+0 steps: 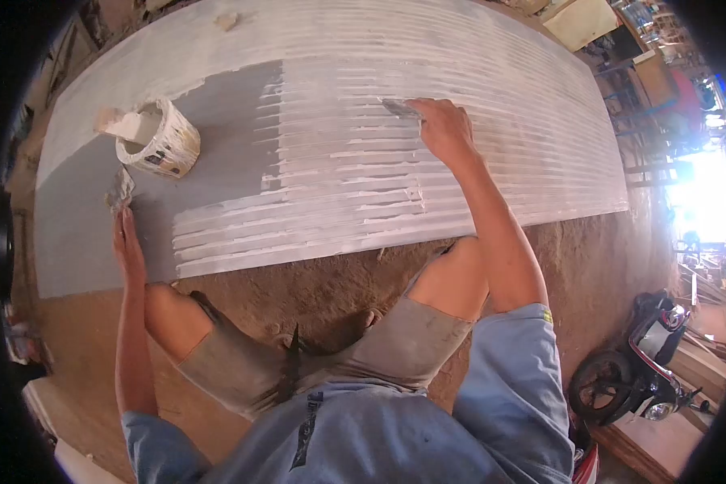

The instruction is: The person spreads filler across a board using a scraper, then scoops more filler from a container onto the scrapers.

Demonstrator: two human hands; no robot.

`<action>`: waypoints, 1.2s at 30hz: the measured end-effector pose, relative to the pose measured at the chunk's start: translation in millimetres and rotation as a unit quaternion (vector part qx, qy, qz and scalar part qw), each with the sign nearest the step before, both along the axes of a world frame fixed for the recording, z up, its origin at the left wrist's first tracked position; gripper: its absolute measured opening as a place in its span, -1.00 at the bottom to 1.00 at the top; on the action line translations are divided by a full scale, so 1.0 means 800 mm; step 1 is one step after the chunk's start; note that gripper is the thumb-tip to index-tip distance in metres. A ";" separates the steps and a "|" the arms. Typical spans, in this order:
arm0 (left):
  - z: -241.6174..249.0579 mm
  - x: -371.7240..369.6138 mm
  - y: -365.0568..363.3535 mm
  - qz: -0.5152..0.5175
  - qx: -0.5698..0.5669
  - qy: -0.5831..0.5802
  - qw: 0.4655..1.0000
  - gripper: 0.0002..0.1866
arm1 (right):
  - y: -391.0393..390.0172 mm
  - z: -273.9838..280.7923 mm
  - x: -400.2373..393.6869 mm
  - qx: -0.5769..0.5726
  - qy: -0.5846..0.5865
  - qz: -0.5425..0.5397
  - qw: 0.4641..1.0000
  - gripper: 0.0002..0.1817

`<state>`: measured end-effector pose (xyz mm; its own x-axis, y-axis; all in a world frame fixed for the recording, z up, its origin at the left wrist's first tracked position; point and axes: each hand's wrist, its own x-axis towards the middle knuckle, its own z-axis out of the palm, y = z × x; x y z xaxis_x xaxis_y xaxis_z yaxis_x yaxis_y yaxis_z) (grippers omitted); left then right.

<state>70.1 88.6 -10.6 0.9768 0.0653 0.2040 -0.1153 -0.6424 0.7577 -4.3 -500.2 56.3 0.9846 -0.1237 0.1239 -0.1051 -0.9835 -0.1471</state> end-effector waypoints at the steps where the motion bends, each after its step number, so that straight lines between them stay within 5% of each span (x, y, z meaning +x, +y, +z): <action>1: 0.006 -0.001 -0.002 0.011 -0.002 0.006 1.000 -0.54 | 0.004 0.000 -0.005 0.002 0.002 0.000 1.000 -0.48; 36: -0.011 0.005 0.007 0.003 0.051 0.005 0.999 -0.42 | 0.126 0.031 -0.230 -0.006 0.058 -0.001 0.998 -0.42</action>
